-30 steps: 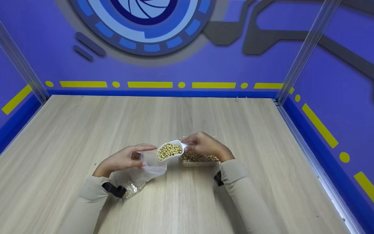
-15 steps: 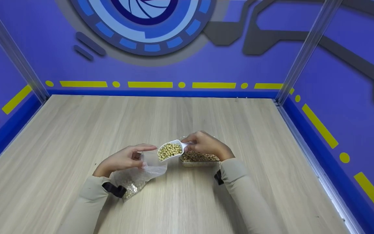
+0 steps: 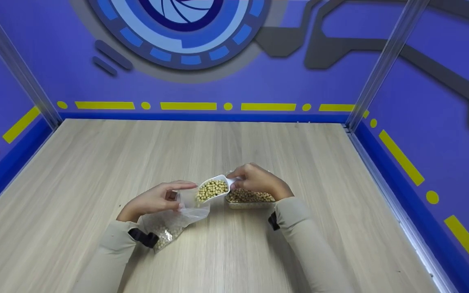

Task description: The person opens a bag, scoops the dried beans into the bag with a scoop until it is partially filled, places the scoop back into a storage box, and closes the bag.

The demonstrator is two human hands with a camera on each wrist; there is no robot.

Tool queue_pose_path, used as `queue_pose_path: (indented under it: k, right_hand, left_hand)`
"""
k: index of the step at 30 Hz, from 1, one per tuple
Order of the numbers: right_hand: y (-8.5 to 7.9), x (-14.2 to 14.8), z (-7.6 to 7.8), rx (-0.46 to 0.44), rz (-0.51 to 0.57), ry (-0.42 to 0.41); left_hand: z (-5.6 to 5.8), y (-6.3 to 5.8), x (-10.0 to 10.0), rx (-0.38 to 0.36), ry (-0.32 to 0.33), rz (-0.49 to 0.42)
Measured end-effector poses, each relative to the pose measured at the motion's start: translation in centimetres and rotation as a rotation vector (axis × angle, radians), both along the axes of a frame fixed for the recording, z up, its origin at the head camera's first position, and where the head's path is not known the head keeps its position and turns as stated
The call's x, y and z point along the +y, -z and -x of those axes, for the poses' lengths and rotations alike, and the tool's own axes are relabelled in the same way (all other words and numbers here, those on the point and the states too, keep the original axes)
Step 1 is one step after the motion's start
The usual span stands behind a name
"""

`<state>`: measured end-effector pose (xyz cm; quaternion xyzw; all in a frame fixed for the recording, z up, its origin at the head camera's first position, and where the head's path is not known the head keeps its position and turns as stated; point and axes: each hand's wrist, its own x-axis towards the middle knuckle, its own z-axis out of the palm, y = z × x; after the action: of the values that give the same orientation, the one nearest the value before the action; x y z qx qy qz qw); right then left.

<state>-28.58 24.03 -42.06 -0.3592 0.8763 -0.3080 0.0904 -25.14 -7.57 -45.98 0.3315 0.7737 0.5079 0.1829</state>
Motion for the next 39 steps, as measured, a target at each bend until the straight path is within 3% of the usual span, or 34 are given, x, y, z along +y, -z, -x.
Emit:
queue_pose_path:
  k: [10, 23, 39]
  right_hand:
    - [-0.01, -0.02, 0.00, 0.001, 0.003, -0.007]
    - [-0.29, -0.25, 0.02, 0.022, -0.029, -0.015]
    - [-0.89, -0.41, 0.04, 0.005, -0.059, -0.020]
  left_hand:
    - [-0.07, -0.03, -0.05, 0.030, 0.012, 0.005]
    - [-0.05, 0.07, -0.12, -0.043, 0.007, -0.014]
    - [0.09, 0.09, -0.13, -0.019, 0.008, -0.007]
